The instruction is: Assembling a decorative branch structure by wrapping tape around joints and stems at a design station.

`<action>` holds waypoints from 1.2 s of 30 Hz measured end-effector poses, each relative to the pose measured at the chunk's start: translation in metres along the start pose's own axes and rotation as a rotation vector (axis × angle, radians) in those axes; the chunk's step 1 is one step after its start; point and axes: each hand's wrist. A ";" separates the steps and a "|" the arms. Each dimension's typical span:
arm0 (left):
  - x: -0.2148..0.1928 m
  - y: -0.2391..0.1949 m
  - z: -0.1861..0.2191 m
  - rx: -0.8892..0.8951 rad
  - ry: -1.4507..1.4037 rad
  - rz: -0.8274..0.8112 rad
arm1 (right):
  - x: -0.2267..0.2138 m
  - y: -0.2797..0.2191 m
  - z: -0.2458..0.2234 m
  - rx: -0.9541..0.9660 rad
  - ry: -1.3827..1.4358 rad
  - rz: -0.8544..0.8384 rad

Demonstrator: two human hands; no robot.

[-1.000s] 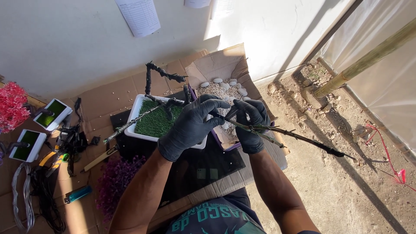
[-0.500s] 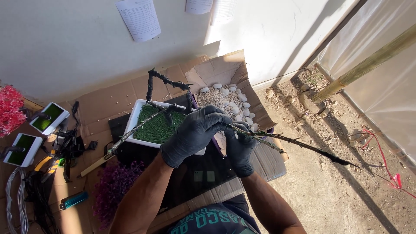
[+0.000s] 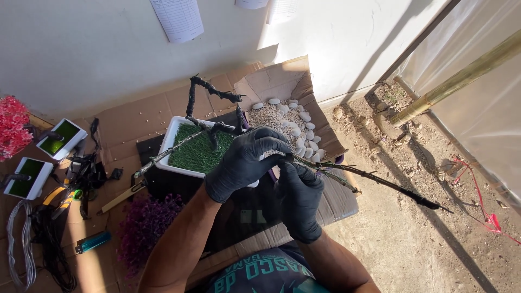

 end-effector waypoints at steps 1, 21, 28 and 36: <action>0.001 0.000 0.000 0.001 -0.001 -0.001 | 0.000 -0.005 -0.002 -0.001 0.000 0.001; 0.002 -0.005 0.002 0.225 0.038 0.060 | 0.000 -0.029 -0.055 0.497 0.322 -0.426; 0.006 0.005 0.015 0.168 0.047 0.073 | -0.028 -0.022 -0.023 0.284 0.193 -0.513; 0.005 0.027 0.035 -0.246 -0.013 0.054 | -0.043 0.009 0.009 0.246 -0.037 -0.190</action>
Point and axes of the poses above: each hand's wrist, its own y-axis towards the middle knuckle, its own x-axis out of the palm, z = x × y, and after that the axes turned 14 degrees about z, right-handed
